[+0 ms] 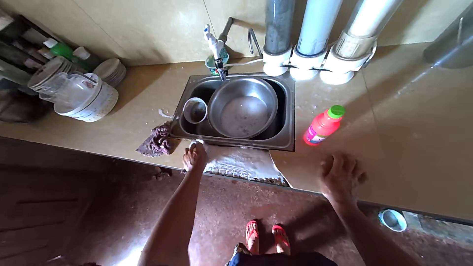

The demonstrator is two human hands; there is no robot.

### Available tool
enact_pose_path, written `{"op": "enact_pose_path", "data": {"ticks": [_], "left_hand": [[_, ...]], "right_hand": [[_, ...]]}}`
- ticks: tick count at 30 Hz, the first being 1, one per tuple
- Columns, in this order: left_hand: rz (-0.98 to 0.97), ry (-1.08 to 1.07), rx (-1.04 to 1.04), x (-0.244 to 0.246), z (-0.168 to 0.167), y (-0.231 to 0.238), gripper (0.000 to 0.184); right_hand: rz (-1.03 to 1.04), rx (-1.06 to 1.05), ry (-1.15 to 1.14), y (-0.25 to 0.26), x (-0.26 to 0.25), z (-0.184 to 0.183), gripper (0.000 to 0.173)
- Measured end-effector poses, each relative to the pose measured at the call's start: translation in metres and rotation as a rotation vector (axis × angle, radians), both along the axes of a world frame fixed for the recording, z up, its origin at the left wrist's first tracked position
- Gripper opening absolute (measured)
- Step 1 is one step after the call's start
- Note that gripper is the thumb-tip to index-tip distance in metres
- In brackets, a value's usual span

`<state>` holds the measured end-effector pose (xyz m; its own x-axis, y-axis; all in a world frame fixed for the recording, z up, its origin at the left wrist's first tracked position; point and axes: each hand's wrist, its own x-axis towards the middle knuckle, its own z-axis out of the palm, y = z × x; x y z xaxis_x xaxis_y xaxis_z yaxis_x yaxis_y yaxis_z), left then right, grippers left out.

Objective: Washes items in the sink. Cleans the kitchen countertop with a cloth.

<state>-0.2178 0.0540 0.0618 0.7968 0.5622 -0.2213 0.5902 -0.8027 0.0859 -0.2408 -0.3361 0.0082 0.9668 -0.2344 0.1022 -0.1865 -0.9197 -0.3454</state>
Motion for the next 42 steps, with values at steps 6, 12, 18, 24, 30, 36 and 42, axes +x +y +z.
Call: {"op": "enact_pose_path", "data": {"ticks": [6, 12, 18, 24, 30, 36, 42], "left_hand": [[-0.298, -0.098, 0.005, -0.004, -0.010, -0.021, 0.032], [-0.097, -0.062, -0.013, 0.007, -0.006, -0.035, 0.034], [-0.473, -0.140, 0.076, -0.002, -0.018, -0.026, 0.028], [-0.326, -0.156, 0.127, -0.003, -0.020, -0.043, 0.028], [-0.530, -0.330, 0.012, -0.009, -0.032, -0.031, 0.026], [-0.219, -0.268, 0.037, -0.006, -0.029, -0.018, 0.031], [-0.367, -0.301, 0.063, -0.006, -0.032, -0.064, 0.028]], "right_hand": [[0.003, -0.003, -0.032, 0.000, 0.001, -0.002, 0.054], [-0.008, 0.005, 0.008, 0.001, 0.001, 0.000, 0.052], [0.005, 0.006, -0.046, -0.002, 0.001, -0.005, 0.054], [-0.001, 0.020, 0.007, 0.000, 0.001, 0.000, 0.053], [0.030, 0.001, -0.059, -0.005, -0.001, -0.006, 0.055], [0.012, -0.003, -0.011, -0.003, 0.001, -0.002, 0.054], [0.017, 0.013, -0.027, -0.001, 0.000, -0.003, 0.052]]}}
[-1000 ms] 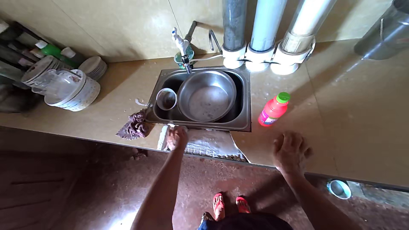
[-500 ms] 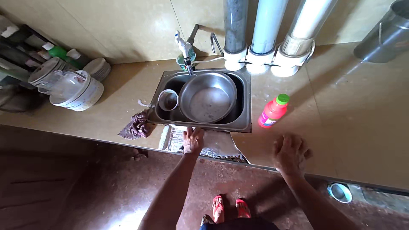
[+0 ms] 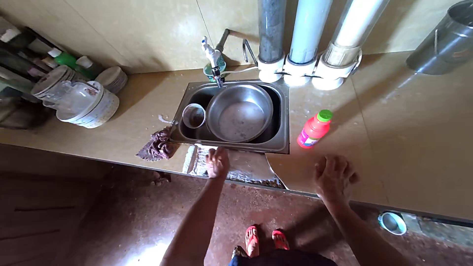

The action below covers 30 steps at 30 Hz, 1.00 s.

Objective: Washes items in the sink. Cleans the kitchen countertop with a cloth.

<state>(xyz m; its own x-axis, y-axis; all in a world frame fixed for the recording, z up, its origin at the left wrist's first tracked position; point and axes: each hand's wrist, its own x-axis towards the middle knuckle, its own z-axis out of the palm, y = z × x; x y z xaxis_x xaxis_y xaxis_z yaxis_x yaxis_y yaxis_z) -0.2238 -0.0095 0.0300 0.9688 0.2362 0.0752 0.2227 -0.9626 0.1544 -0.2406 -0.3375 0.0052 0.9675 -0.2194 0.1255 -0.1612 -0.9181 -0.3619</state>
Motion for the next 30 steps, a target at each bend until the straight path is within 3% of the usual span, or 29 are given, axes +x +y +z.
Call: {"op": "enact_pose_path", "data": {"ticks": [4, 8, 10, 12, 14, 16, 20, 22, 24, 26, 28, 30], "left_hand": [[-0.273, -0.036, 0.023, -0.004, -0.003, 0.006, 0.025], [0.029, 0.134, 0.055, -0.004, 0.011, 0.059, 0.031], [0.071, 0.166, -0.003, -0.002, 0.014, 0.048, 0.035], [-0.091, 0.149, -0.035, -0.005, 0.009, 0.009, 0.033], [-0.337, -0.003, -0.077, -0.011, -0.003, -0.019, 0.029], [-0.454, -0.137, -0.091, -0.011, -0.012, -0.008, 0.026], [-0.203, 0.032, -0.021, -0.009, 0.006, 0.065, 0.030], [-0.108, 0.103, -0.049, -0.007, 0.014, 0.052, 0.032], [-0.150, 0.095, -0.097, -0.009, 0.010, 0.005, 0.032], [-0.311, -0.066, -0.143, -0.013, -0.005, -0.033, 0.026], [-0.423, -0.213, -0.149, -0.011, -0.016, -0.029, 0.021], [-0.335, -0.180, -0.126, -0.014, -0.015, 0.011, 0.022]], "right_hand": [[0.002, 0.012, 0.001, -0.002, 0.000, 0.001, 0.053], [-0.006, -0.008, -0.016, 0.000, 0.000, -0.002, 0.054], [-0.012, 0.019, 0.027, 0.001, 0.001, 0.004, 0.052], [-0.006, 0.025, 0.041, 0.002, 0.000, 0.005, 0.052], [0.004, 0.020, 0.029, 0.000, 0.000, 0.003, 0.051], [0.020, 0.016, -0.024, -0.003, -0.001, 0.001, 0.051], [0.007, 0.004, -0.056, -0.002, 0.001, -0.005, 0.054], [-0.012, 0.008, -0.009, 0.000, 0.001, -0.003, 0.054], [-0.010, 0.025, 0.033, 0.001, 0.001, -0.001, 0.053], [-0.004, 0.038, 0.042, 0.000, 0.000, 0.001, 0.053], [0.010, 0.024, 0.033, -0.002, 0.001, 0.001, 0.053], [0.024, 0.011, 0.029, -0.004, -0.002, 0.000, 0.055]]}}
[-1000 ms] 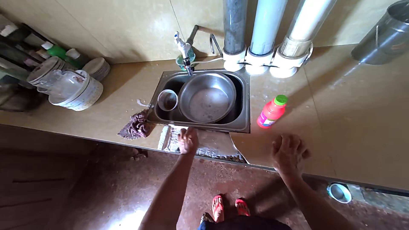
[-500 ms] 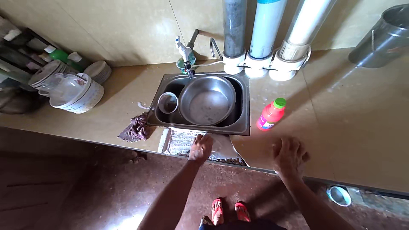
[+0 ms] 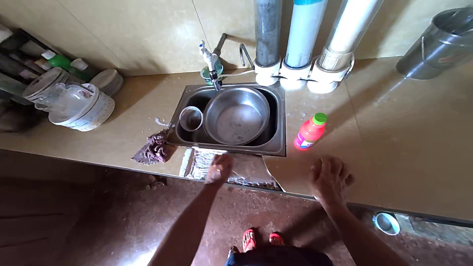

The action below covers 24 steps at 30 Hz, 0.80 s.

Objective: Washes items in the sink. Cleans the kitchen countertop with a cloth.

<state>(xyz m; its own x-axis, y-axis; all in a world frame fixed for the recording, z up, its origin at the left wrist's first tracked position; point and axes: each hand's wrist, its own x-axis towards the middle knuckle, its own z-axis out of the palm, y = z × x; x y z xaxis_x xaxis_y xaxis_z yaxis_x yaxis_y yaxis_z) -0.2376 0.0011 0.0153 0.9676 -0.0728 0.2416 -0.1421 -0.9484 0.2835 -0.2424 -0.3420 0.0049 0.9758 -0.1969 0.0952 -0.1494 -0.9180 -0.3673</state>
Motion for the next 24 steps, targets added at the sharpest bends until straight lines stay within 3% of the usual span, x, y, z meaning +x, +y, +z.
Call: {"op": "enact_pose_path", "data": {"ticks": [3, 6, 10, 13, 16, 20, 22, 24], "left_hand": [[0.243, 0.181, 0.066, 0.003, 0.020, 0.047, 0.031], [0.209, 0.239, 0.040, 0.002, 0.023, 0.005, 0.031], [-0.009, 0.077, -0.112, 0.000, 0.009, -0.048, 0.023], [0.110, 0.169, -0.308, 0.004, 0.037, -0.048, 0.026], [0.099, 0.152, -0.323, -0.001, 0.052, -0.088, 0.029], [0.018, 0.175, -0.221, -0.023, 0.019, -0.144, 0.036], [-0.079, -0.059, -0.123, -0.024, -0.002, -0.137, 0.024], [-0.072, -0.085, -0.054, -0.018, -0.003, -0.107, 0.018]], "right_hand": [[-0.020, -0.012, -0.020, 0.003, 0.004, 0.001, 0.054], [-0.028, 0.001, -0.001, 0.005, 0.004, 0.003, 0.052], [-0.020, 0.027, 0.046, 0.003, 0.005, 0.007, 0.053], [-0.016, 0.020, 0.066, 0.004, 0.004, 0.011, 0.054], [-0.014, 0.009, 0.021, 0.005, 0.003, 0.007, 0.053], [-0.012, 0.020, 0.011, 0.002, 0.002, 0.005, 0.049], [-0.005, 0.021, -0.043, 0.001, 0.002, 0.002, 0.048], [0.002, 0.032, -0.040, 0.000, -0.001, 0.002, 0.050]]}}
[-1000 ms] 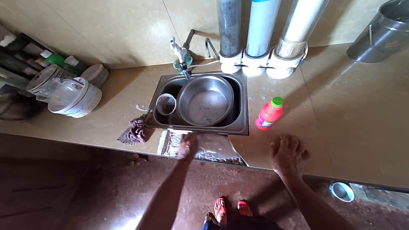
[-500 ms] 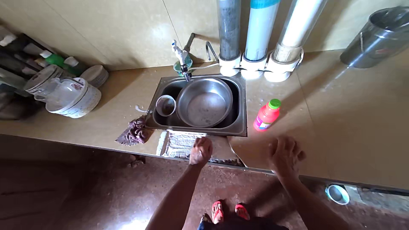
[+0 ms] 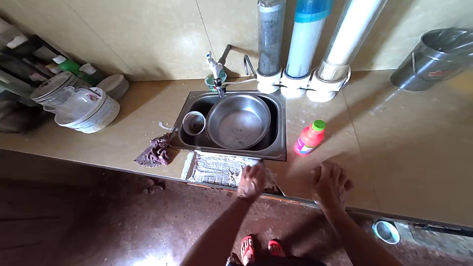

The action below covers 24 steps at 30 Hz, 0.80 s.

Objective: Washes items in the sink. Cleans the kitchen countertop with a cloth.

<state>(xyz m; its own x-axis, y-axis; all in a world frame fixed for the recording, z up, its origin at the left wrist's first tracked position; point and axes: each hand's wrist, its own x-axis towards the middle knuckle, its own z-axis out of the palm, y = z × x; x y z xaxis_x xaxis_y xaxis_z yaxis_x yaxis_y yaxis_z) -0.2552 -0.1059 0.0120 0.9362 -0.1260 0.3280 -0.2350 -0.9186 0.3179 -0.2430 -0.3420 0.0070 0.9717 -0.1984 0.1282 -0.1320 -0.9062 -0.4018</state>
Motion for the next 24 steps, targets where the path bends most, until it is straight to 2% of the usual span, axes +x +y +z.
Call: {"op": "enact_pose_path", "data": {"ticks": [4, 6, 7, 9, 12, 14, 17, 19, 21, 24], "left_hand": [[0.223, 0.247, 0.142, 0.018, 0.017, 0.104, 0.028], [0.273, 0.328, 0.151, 0.021, 0.025, 0.126, 0.031], [0.252, 0.336, 0.137, 0.022, 0.026, 0.119, 0.031], [0.137, 0.290, 0.087, 0.020, 0.021, 0.077, 0.029], [-0.089, 0.070, -0.013, 0.018, -0.002, 0.022, 0.021], [-0.087, 0.035, -0.001, 0.018, -0.006, 0.041, 0.019], [0.162, 0.234, 0.096, 0.017, 0.012, 0.118, 0.026], [0.303, 0.320, 0.148, 0.019, 0.024, 0.150, 0.031], [0.307, 0.352, 0.159, 0.019, 0.028, 0.135, 0.032], [0.081, 0.226, 0.103, 0.013, 0.014, 0.065, 0.026]], "right_hand": [[0.001, -0.011, 0.017, 0.000, 0.002, -0.001, 0.054], [-0.018, -0.020, 0.060, 0.002, 0.003, 0.001, 0.054], [-0.027, -0.024, 0.070, 0.004, 0.003, 0.001, 0.054], [-0.027, -0.031, 0.022, 0.005, 0.003, -0.001, 0.053], [-0.002, -0.012, 0.007, 0.002, 0.002, 0.001, 0.051], [0.010, -0.017, 0.034, -0.001, 0.002, 0.001, 0.051], [-0.003, -0.031, 0.021, -0.001, 0.003, -0.004, 0.055], [-0.015, -0.027, 0.037, 0.001, 0.004, -0.002, 0.055], [-0.030, -0.026, 0.065, 0.003, 0.003, 0.000, 0.054], [-0.025, -0.018, 0.084, 0.004, 0.003, 0.004, 0.053]]}}
